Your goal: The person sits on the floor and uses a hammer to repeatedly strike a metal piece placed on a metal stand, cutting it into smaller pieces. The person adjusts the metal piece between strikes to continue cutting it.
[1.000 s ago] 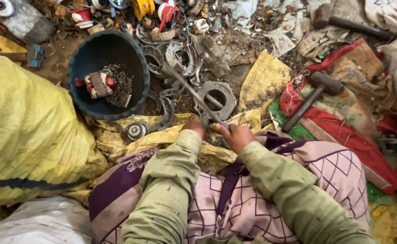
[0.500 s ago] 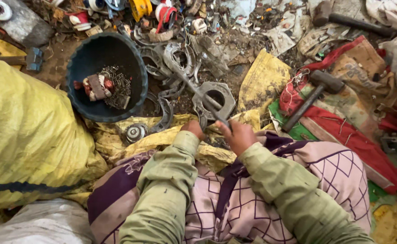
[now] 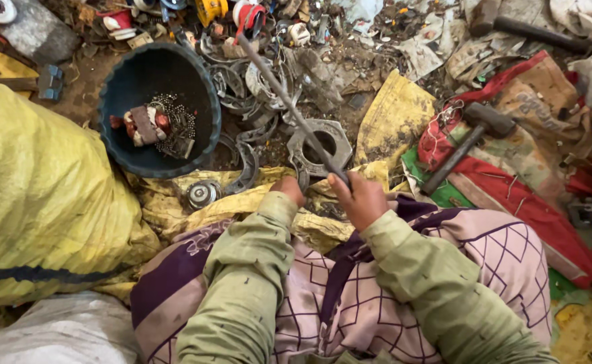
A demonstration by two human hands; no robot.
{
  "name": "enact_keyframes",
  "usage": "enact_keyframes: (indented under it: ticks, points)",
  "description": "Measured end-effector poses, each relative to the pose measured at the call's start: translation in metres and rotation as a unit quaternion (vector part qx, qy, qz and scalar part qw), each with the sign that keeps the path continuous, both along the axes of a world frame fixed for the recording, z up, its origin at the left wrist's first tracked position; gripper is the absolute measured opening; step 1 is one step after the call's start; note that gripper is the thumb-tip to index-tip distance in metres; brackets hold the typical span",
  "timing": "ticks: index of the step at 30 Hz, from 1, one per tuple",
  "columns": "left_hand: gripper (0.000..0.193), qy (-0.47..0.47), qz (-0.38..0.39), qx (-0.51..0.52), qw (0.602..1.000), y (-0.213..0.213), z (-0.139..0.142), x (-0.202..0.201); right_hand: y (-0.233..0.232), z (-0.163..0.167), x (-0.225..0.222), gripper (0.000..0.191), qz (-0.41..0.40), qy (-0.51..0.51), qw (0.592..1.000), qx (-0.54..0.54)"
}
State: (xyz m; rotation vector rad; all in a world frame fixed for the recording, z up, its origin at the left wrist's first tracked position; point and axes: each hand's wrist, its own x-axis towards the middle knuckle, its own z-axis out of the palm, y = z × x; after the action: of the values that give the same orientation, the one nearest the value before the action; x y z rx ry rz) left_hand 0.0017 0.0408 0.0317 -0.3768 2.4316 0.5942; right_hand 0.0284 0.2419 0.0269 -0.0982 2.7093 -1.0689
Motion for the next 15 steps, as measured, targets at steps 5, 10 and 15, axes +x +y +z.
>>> enact_keyframes:
  ticks: [5,10,15]
  points:
    - [0.037,0.03,-0.021,-0.013,0.999,0.005,-0.001,-0.005,-0.008,0.001,-0.004,0.067,0.039,-0.024,0.992,0.115]
    - [0.045,0.013,-0.027,-0.029,0.999,0.004,-0.002,-0.006,-0.005,-0.002,-0.003,0.063,0.03,-0.006,0.995,0.099]
    - [0.049,0.007,-0.032,-0.011,0.999,0.002,0.007,-0.003,0.001,-0.013,0.001,0.058,0.023,0.047,0.996,0.071]
